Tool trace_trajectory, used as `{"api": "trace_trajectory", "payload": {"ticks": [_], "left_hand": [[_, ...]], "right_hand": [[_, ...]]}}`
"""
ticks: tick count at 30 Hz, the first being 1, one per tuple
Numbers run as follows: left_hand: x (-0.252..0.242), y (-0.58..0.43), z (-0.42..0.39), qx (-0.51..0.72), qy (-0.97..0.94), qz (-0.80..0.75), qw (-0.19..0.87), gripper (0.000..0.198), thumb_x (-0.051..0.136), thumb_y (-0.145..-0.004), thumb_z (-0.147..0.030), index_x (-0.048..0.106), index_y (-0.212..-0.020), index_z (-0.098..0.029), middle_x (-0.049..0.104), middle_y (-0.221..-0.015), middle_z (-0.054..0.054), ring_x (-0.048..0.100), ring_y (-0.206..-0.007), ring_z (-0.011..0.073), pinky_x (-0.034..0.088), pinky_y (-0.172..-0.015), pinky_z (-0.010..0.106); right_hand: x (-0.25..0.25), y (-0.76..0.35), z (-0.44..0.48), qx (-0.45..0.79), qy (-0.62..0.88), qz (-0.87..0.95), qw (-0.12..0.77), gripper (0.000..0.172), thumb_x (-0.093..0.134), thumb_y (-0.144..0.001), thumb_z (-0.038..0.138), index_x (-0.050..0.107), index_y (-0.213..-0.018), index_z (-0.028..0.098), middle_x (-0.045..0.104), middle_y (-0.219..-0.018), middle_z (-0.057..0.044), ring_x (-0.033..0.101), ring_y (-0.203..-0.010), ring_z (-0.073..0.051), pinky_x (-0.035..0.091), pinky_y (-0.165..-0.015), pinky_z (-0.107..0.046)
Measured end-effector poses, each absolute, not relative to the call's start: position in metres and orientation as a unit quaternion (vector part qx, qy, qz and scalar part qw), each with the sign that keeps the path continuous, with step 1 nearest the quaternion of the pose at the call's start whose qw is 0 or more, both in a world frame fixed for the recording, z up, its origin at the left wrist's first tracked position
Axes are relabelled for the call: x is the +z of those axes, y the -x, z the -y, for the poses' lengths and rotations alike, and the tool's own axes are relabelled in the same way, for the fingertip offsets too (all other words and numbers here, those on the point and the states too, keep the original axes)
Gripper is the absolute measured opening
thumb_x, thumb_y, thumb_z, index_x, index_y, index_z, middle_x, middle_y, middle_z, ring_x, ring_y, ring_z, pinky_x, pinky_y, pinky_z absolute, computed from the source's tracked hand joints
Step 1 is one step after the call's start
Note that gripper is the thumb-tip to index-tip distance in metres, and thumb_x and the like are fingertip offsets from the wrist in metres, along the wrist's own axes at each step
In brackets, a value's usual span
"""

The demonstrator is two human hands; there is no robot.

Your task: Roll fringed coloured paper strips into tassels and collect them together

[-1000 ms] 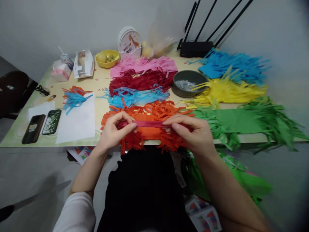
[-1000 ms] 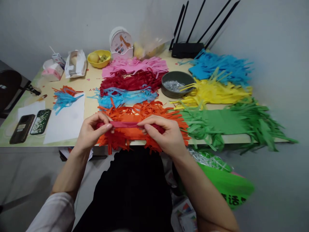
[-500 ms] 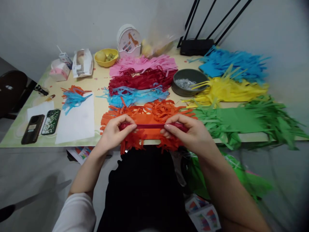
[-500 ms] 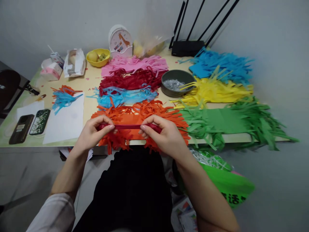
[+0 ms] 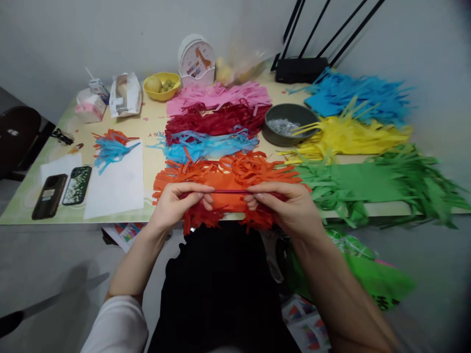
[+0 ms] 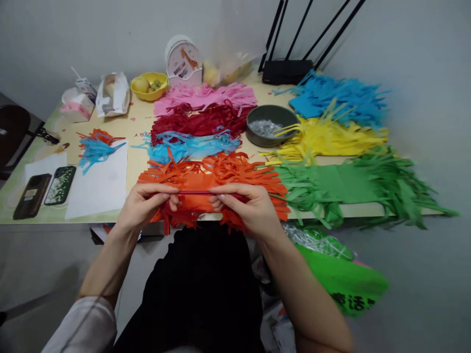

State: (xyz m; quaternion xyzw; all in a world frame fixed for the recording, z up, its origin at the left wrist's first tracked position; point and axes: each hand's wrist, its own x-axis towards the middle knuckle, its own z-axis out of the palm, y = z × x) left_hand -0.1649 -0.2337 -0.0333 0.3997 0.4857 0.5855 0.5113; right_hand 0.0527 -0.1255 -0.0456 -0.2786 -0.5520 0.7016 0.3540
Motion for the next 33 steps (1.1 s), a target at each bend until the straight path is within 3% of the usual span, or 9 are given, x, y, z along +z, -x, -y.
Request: {"api": "trace_trajectory", "payload": {"ticks": [4, 7, 11, 14, 17, 21, 24, 28, 33], "left_hand": [[-0.037, 0.159, 0.235, 0.621, -0.379, -0.452, 0.516, 0.007, 0.073, -0.078, -0.019, 0.079, -0.079, -0.016, 0.074, -0.071, 0.004, 0.067, -0.057, 0.0121, 0.058, -0.069, 0.029], [-0.035, 0.159, 0.242, 0.619, -0.426, -0.462, 0.47, 0.012, 0.066, -0.082, -0.019, 0.076, -0.077, -0.016, 0.072, -0.069, 0.004, 0.067, -0.059, 0.0134, 0.057, -0.07, 0.03], [-0.012, 0.161, 0.254, 0.488, -0.599, -0.54, 0.335, 0.014, 0.059, -0.086, -0.018, 0.07, -0.077, -0.017, 0.077, -0.101, 0.012, 0.071, -0.097, 0.0242, 0.055, -0.091, 0.04], [0.006, 0.156, 0.256, 0.415, -0.69, -0.546, 0.232, 0.01, 0.06, -0.089, -0.017, 0.069, -0.092, -0.019, 0.072, -0.124, 0.013, 0.06, -0.126, 0.0279, 0.04, -0.113, 0.049], [0.012, 0.148, 0.25, 0.356, -0.735, -0.529, 0.233, 0.017, 0.061, -0.094, -0.022, 0.07, -0.108, -0.021, 0.076, -0.113, 0.009, 0.068, -0.114, 0.0225, 0.039, -0.114, 0.046], [0.007, 0.145, 0.242, 0.317, -0.753, -0.53, 0.226, 0.016, 0.058, -0.097, -0.028, 0.072, -0.096, -0.02, 0.077, -0.087, 0.004, 0.071, -0.086, 0.0167, 0.046, -0.105, 0.038], [0.0, 0.15, 0.243, 0.292, -0.774, -0.546, 0.13, 0.019, 0.054, -0.098, -0.026, 0.072, -0.091, -0.02, 0.076, -0.084, 0.004, 0.069, -0.084, 0.0166, 0.042, -0.109, 0.043], [-0.012, 0.155, 0.246, 0.327, -0.801, -0.501, 0.02, 0.018, 0.058, -0.096, -0.023, 0.073, -0.103, -0.029, 0.079, -0.093, 0.001, 0.071, -0.093, 0.0183, 0.034, -0.117, 0.055], [-0.02, 0.158, 0.249, 0.403, -0.802, -0.44, 0.023, 0.028, 0.068, -0.091, -0.025, 0.07, -0.116, -0.037, 0.079, -0.105, -0.001, 0.073, -0.098, 0.0197, 0.039, -0.113, 0.052]], "right_hand": [[-0.045, -0.051, 0.128, 0.707, 0.248, 0.551, 0.367, 0.004, 0.078, -0.073, 0.024, 0.078, -0.072, 0.021, 0.073, -0.065, -0.003, 0.067, -0.053, -0.014, 0.058, -0.051, -0.026], [-0.037, -0.055, 0.133, 0.622, 0.222, 0.637, 0.397, 0.017, 0.067, -0.078, 0.012, 0.077, -0.073, 0.024, 0.074, -0.068, -0.001, 0.069, -0.059, -0.015, 0.057, -0.057, -0.026], [-0.018, -0.065, 0.139, 0.439, 0.17, 0.791, 0.391, 0.026, 0.06, -0.079, 0.006, 0.077, -0.077, 0.026, 0.077, -0.076, -0.002, 0.073, -0.069, -0.017, 0.058, -0.064, -0.027], [-0.007, -0.07, 0.141, 0.387, 0.101, 0.842, 0.363, 0.03, 0.057, -0.08, 0.003, 0.075, -0.086, 0.026, 0.077, -0.08, -0.003, 0.073, -0.072, -0.017, 0.059, -0.066, -0.027], [-0.005, -0.071, 0.142, 0.348, 0.063, 0.864, 0.359, 0.033, 0.057, -0.081, 0.001, 0.074, -0.093, 0.026, 0.077, -0.085, -0.004, 0.074, -0.077, -0.016, 0.06, -0.071, -0.027], [-0.006, -0.078, 0.143, 0.329, 0.067, 0.871, 0.358, 0.033, 0.058, -0.081, 0.003, 0.075, -0.094, 0.028, 0.078, -0.089, -0.003, 0.075, -0.078, -0.017, 0.06, -0.075, -0.027], [-0.004, -0.084, 0.14, 0.381, 0.1, 0.871, 0.294, 0.034, 0.062, -0.081, 0.007, 0.075, -0.106, 0.027, 0.079, -0.098, -0.004, 0.076, -0.086, -0.018, 0.061, -0.078, -0.026], [-0.001, -0.078, 0.132, 0.588, 0.179, 0.773, 0.158, 0.035, 0.064, -0.091, 0.032, 0.069, -0.124, 0.021, 0.075, -0.118, -0.01, 0.073, -0.106, -0.023, 0.061, -0.087, -0.032], [-0.012, -0.052, 0.139, 0.752, 0.155, 0.636, 0.076, 0.032, 0.068, -0.087, 0.048, 0.073, -0.083, 0.017, 0.077, -0.07, -0.005, 0.071, -0.063, -0.015, 0.056, -0.062, -0.025]]}}
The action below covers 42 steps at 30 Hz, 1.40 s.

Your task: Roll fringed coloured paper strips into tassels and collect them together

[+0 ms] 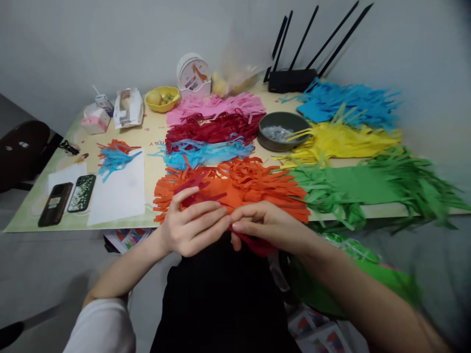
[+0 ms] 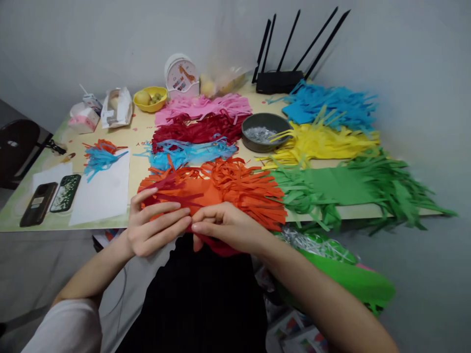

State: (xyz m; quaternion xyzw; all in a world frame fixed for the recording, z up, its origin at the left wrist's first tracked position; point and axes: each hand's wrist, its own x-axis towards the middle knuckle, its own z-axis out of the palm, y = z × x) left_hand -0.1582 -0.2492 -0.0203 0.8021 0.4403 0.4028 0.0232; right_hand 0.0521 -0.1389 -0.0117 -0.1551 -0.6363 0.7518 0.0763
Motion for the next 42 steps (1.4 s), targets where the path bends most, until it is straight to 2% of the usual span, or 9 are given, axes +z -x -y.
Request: {"api": "trace_trajectory", "payload": {"ticks": [3, 8, 14, 21, 25, 29, 33, 36, 42], "left_hand": [[-0.026, 0.158, 0.25, 0.398, -0.791, -0.464, -0.028, 0.03, 0.063, -0.092, -0.02, 0.07, -0.118, -0.035, 0.079, -0.107, 0.001, 0.072, -0.103, 0.0215, 0.036, -0.113, 0.054], [-0.033, 0.135, 0.247, 0.484, -0.704, -0.519, -0.035, 0.015, 0.066, -0.089, -0.021, 0.074, -0.097, -0.032, 0.08, -0.087, -0.001, 0.07, -0.092, 0.0227, 0.035, -0.109, 0.055], [-0.022, 0.097, 0.242, 0.59, -0.624, -0.496, 0.128, 0.022, 0.06, -0.095, -0.017, 0.073, -0.11, -0.027, 0.08, -0.102, 0.004, 0.068, -0.102, 0.0206, 0.049, -0.097, 0.044], [-0.043, 0.094, 0.229, 0.66, -0.536, -0.505, 0.152, 0.018, 0.061, -0.095, -0.02, 0.075, -0.105, -0.024, 0.079, -0.101, 0.004, 0.067, -0.105, 0.0204, 0.052, -0.099, 0.04], [-0.036, 0.101, 0.239, 0.728, -0.473, -0.482, 0.123, 0.017, 0.056, -0.097, -0.019, 0.072, -0.101, -0.023, 0.074, -0.082, 0.001, 0.067, -0.088, 0.0179, 0.052, -0.098, 0.043], [-0.027, 0.095, 0.246, 0.682, -0.513, -0.436, 0.286, 0.02, 0.051, -0.1, -0.029, 0.07, -0.098, -0.021, 0.061, -0.06, -0.001, 0.058, -0.062, 0.0124, 0.054, -0.079, 0.032], [-0.038, 0.084, 0.239, 0.598, -0.538, -0.443, 0.396, 0.024, 0.054, -0.099, -0.033, 0.074, -0.092, -0.021, 0.059, -0.057, 0.0, 0.056, -0.059, 0.0108, 0.046, -0.062, 0.021], [-0.049, 0.081, 0.233, 0.566, -0.528, -0.474, 0.42, 0.03, 0.054, -0.099, -0.037, 0.076, -0.089, -0.018, 0.06, -0.058, 0.002, 0.056, -0.058, 0.0099, 0.044, -0.061, 0.019], [-0.055, 0.078, 0.227, 0.542, -0.516, -0.506, 0.429, 0.039, 0.053, -0.099, -0.043, 0.077, -0.086, -0.016, 0.063, -0.057, 0.003, 0.055, -0.058, 0.0099, 0.043, -0.061, 0.019]], "right_hand": [[-0.018, -0.047, 0.151, 0.783, 0.172, 0.588, 0.111, 0.031, 0.073, -0.083, 0.047, 0.07, -0.081, 0.016, 0.071, -0.06, -0.002, 0.063, -0.052, -0.012, 0.049, -0.053, -0.022], [-0.014, -0.052, 0.165, 0.745, 0.174, 0.606, 0.218, 0.017, 0.07, -0.088, 0.035, 0.07, -0.089, 0.018, 0.07, -0.063, -0.001, 0.063, -0.054, -0.011, 0.047, -0.053, -0.021], [-0.004, -0.058, 0.159, 0.544, 0.112, 0.745, 0.369, 0.01, 0.063, -0.092, 0.016, 0.069, -0.097, 0.023, 0.073, -0.073, 0.001, 0.067, -0.066, -0.012, 0.053, -0.064, -0.024], [-0.011, -0.049, 0.145, 0.386, 0.112, 0.827, 0.394, 0.009, 0.057, -0.093, 0.015, 0.063, -0.092, 0.021, 0.074, -0.083, -0.001, 0.068, -0.075, -0.012, 0.054, -0.07, -0.022], [-0.011, -0.053, 0.049, 0.253, 0.205, 0.86, 0.392, 0.017, 0.055, -0.097, 0.026, 0.07, -0.093, 0.02, 0.077, -0.092, -0.005, 0.071, -0.087, -0.017, 0.054, -0.083, -0.027], [-0.029, -0.049, -0.091, 0.105, 0.503, 0.839, 0.176, 0.029, 0.047, -0.098, 0.022, 0.072, -0.108, 0.011, 0.075, -0.111, -0.015, 0.07, -0.102, -0.026, 0.051, -0.09, -0.033], [-0.063, -0.033, -0.161, 0.11, 0.503, 0.856, 0.044, 0.017, 0.063, -0.092, 0.021, 0.074, -0.097, 0.009, 0.075, -0.105, -0.014, 0.069, -0.102, -0.025, 0.051, -0.096, -0.04], [-0.083, -0.022, -0.169, 0.104, 0.497, 0.861, -0.02, 0.025, 0.066, -0.094, 0.032, 0.068, -0.109, 0.013, 0.07, -0.112, -0.009, 0.067, -0.104, -0.021, 0.054, -0.094, -0.043], [-0.095, -0.014, -0.173, 0.078, 0.513, 0.852, -0.066, 0.034, 0.065, -0.095, 0.035, 0.064, -0.119, 0.011, 0.065, -0.12, -0.012, 0.066, -0.107, -0.023, 0.055, -0.092, -0.043]]}}
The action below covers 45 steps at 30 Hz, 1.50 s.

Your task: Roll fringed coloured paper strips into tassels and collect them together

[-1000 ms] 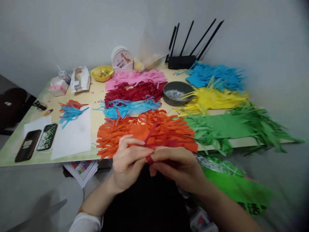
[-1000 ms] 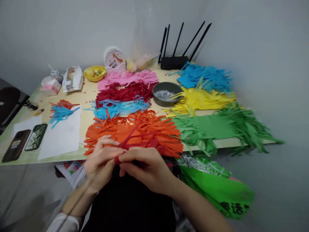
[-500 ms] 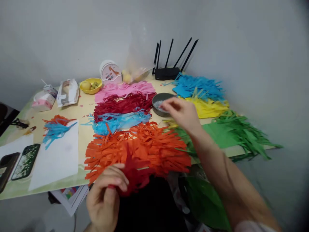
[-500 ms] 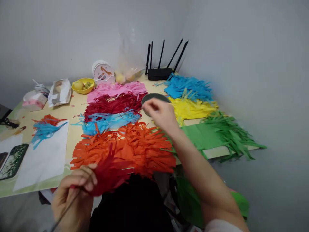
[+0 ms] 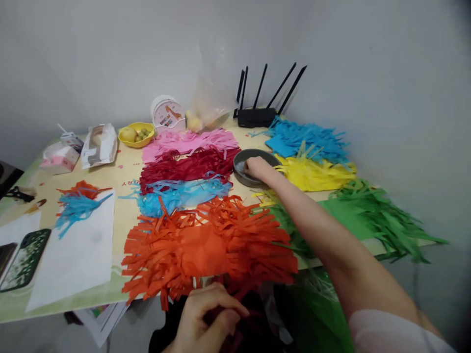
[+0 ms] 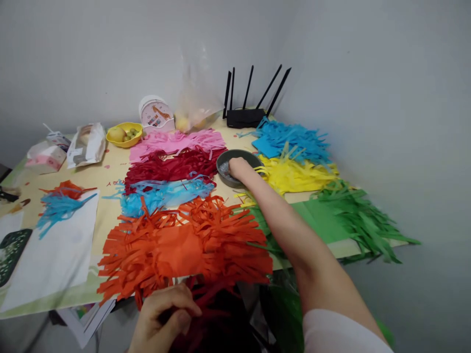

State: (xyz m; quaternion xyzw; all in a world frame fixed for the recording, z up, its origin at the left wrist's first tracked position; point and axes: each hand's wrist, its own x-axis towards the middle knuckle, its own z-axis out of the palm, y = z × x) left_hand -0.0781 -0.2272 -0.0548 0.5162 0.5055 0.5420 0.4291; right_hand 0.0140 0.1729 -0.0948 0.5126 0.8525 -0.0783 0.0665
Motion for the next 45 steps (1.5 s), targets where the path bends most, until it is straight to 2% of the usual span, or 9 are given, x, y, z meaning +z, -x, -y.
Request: {"api": "trace_trajectory", "payload": {"ticks": [7, 10, 14, 16, 20, 24, 28, 33, 45], "left_hand": [[-0.054, 0.076, 0.228, 0.517, -0.494, -0.555, 0.424, 0.036, 0.057, -0.096, -0.041, 0.079, -0.083, -0.015, 0.064, -0.06, 0.004, 0.055, -0.056, 0.0091, 0.042, -0.058, 0.017], [-0.054, 0.078, 0.23, 0.516, -0.481, -0.566, 0.426, 0.029, 0.059, -0.094, -0.033, 0.078, -0.083, -0.015, 0.064, -0.06, 0.003, 0.055, -0.056, 0.0087, 0.042, -0.057, 0.017], [-0.052, 0.082, 0.233, 0.523, -0.465, -0.571, 0.43, 0.023, 0.059, -0.091, -0.026, 0.078, -0.083, -0.014, 0.064, -0.059, 0.002, 0.056, -0.055, 0.0084, 0.042, -0.057, 0.017], [-0.051, 0.084, 0.235, 0.526, -0.456, -0.574, 0.432, 0.022, 0.059, -0.09, -0.024, 0.077, -0.082, -0.014, 0.064, -0.059, 0.002, 0.057, -0.055, 0.0087, 0.043, -0.057, 0.017], [-0.049, 0.088, 0.237, 0.529, -0.438, -0.58, 0.438, 0.025, 0.059, -0.09, -0.028, 0.077, -0.083, -0.013, 0.065, -0.058, 0.002, 0.057, -0.054, 0.0096, 0.044, -0.056, 0.017], [-0.052, 0.091, 0.239, 0.522, -0.419, -0.6, 0.438, 0.027, 0.06, -0.089, -0.032, 0.078, -0.084, -0.012, 0.065, -0.059, 0.003, 0.055, -0.053, 0.0102, 0.042, -0.054, 0.019], [-0.056, 0.093, 0.243, 0.526, -0.396, -0.609, 0.442, 0.029, 0.062, -0.089, -0.036, 0.077, -0.083, -0.012, 0.063, -0.058, 0.002, 0.053, -0.053, 0.01, 0.042, -0.055, 0.02], [-0.06, 0.096, 0.252, 0.549, -0.367, -0.607, 0.441, 0.03, 0.065, -0.088, -0.04, 0.075, -0.083, -0.012, 0.061, -0.058, 0.001, 0.053, -0.054, 0.0097, 0.044, -0.058, 0.02], [-0.059, 0.104, 0.266, 0.582, -0.355, -0.591, 0.43, 0.036, 0.067, -0.088, -0.047, 0.073, -0.082, -0.011, 0.06, -0.056, 0.0, 0.052, -0.053, 0.0095, 0.044, -0.057, 0.021]], "right_hand": [[-0.088, -0.022, -0.17, -0.077, -0.532, -0.843, 0.028, 0.03, 0.065, -0.095, 0.033, 0.065, -0.116, 0.012, 0.067, -0.119, -0.011, 0.065, -0.108, -0.023, 0.054, -0.095, -0.045], [-0.074, -0.032, -0.164, -0.091, -0.539, -0.837, -0.03, 0.022, 0.062, -0.094, 0.02, 0.068, -0.113, 0.009, 0.071, -0.115, -0.013, 0.066, -0.111, -0.024, 0.052, -0.099, -0.044], [-0.05, -0.047, -0.137, -0.132, -0.531, -0.83, -0.114, 0.034, 0.052, -0.095, 0.014, 0.066, -0.125, 0.008, 0.076, -0.108, -0.015, 0.071, -0.106, -0.023, 0.053, -0.095, -0.035], [-0.042, -0.054, -0.109, -0.212, -0.501, -0.821, -0.173, 0.032, 0.054, -0.094, 0.021, 0.07, -0.12, 0.012, 0.078, -0.1, -0.011, 0.074, -0.095, -0.022, 0.057, -0.087, -0.032], [-0.043, -0.062, -0.025, -0.47, -0.367, -0.739, -0.313, 0.018, 0.072, -0.08, 0.032, 0.075, -0.09, 0.017, 0.078, -0.082, -0.006, 0.075, -0.075, -0.021, 0.06, -0.074, -0.032], [-0.059, -0.057, 0.061, -0.639, -0.312, -0.645, -0.281, 0.024, 0.078, -0.077, 0.04, 0.071, -0.084, 0.019, 0.077, -0.073, -0.004, 0.074, -0.064, -0.019, 0.062, -0.063, -0.03], [-0.074, -0.048, 0.11, -0.714, -0.283, -0.573, -0.285, 0.028, 0.08, -0.076, 0.043, 0.066, -0.082, 0.02, 0.075, -0.064, -0.003, 0.071, -0.052, -0.017, 0.061, -0.052, -0.027], [-0.075, -0.045, 0.137, -0.727, -0.286, -0.541, -0.312, 0.031, 0.082, -0.074, 0.044, 0.062, -0.079, 0.021, 0.074, -0.061, -0.001, 0.072, -0.051, -0.019, 0.061, -0.05, -0.028], [-0.057, -0.05, 0.168, -0.715, -0.238, -0.581, -0.306, 0.015, 0.072, -0.087, 0.033, 0.063, -0.085, 0.021, 0.078, -0.07, -0.002, 0.074, -0.057, -0.017, 0.062, -0.055, -0.024]]}}
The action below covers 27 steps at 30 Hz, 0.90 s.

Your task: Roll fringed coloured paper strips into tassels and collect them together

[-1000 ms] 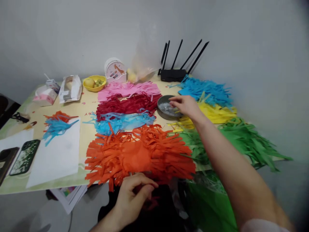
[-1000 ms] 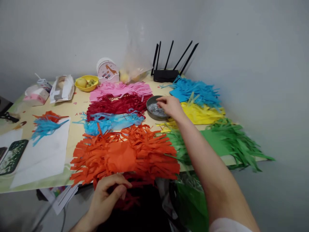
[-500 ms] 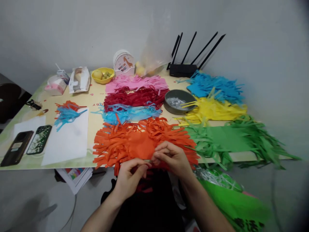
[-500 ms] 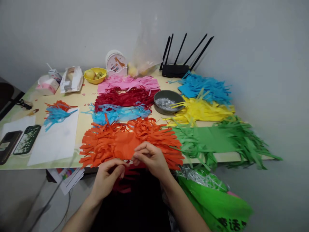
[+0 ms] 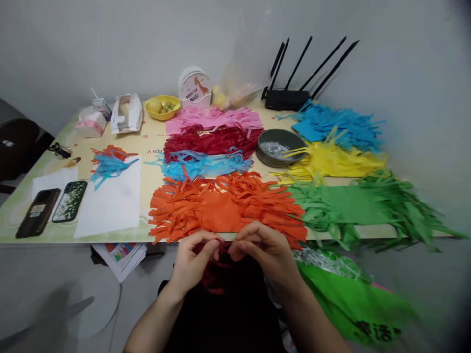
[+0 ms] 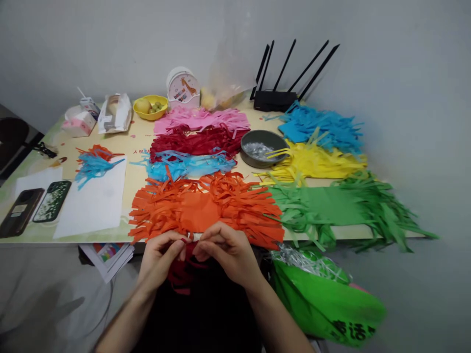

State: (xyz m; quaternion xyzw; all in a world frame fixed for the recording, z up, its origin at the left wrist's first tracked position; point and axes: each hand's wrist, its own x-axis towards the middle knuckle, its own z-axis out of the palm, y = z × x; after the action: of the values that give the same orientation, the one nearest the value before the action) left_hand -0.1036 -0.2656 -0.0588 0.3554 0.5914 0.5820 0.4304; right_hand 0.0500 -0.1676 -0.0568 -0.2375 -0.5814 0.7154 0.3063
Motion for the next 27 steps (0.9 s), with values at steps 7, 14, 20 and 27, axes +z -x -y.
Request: {"api": "trace_trajectory", "payload": {"ticks": [7, 14, 20, 27], "left_hand": [[-0.062, 0.103, 0.267, 0.589, -0.355, -0.59, 0.423, 0.035, 0.066, -0.089, -0.046, 0.073, -0.084, -0.012, 0.06, -0.057, 0.0, 0.052, -0.053, 0.0092, 0.043, -0.057, 0.022], [-0.059, 0.101, 0.261, 0.598, -0.346, -0.578, 0.434, 0.036, 0.068, -0.087, -0.047, 0.071, -0.078, -0.012, 0.058, -0.056, 0.0, 0.051, -0.052, 0.009, 0.043, -0.056, 0.022], [-0.066, 0.102, 0.257, 0.625, -0.316, -0.566, 0.435, 0.033, 0.067, -0.089, -0.045, 0.071, -0.083, -0.012, 0.057, -0.057, -0.002, 0.049, -0.052, 0.0078, 0.041, -0.054, 0.021], [-0.072, 0.105, 0.249, 0.635, -0.269, -0.56, 0.459, 0.037, 0.071, -0.084, -0.05, 0.067, -0.088, -0.013, 0.055, -0.057, -0.004, 0.047, -0.052, 0.0071, 0.038, -0.054, 0.021]], "right_hand": [[-0.064, -0.049, 0.165, 0.764, 0.231, 0.537, 0.275, 0.023, 0.073, -0.086, 0.038, 0.061, -0.081, 0.02, 0.074, -0.064, -0.001, 0.07, -0.051, -0.015, 0.06, -0.051, -0.024], [-0.07, -0.041, 0.158, 0.761, 0.251, 0.53, 0.278, 0.029, 0.074, -0.084, 0.044, 0.058, -0.079, 0.02, 0.07, -0.059, 0.001, 0.065, -0.046, -0.014, 0.057, -0.048, -0.025], [-0.069, -0.029, 0.153, 0.726, 0.272, 0.558, 0.298, 0.028, 0.076, -0.082, 0.044, 0.059, -0.092, 0.023, 0.074, -0.068, 0.0, 0.072, -0.059, -0.016, 0.061, -0.059, -0.027], [-0.067, -0.028, 0.156, 0.595, 0.296, 0.681, 0.309, 0.016, 0.077, -0.081, 0.038, 0.068, -0.085, 0.025, 0.076, -0.073, -0.001, 0.072, -0.06, -0.018, 0.059, -0.057, -0.027]]}}
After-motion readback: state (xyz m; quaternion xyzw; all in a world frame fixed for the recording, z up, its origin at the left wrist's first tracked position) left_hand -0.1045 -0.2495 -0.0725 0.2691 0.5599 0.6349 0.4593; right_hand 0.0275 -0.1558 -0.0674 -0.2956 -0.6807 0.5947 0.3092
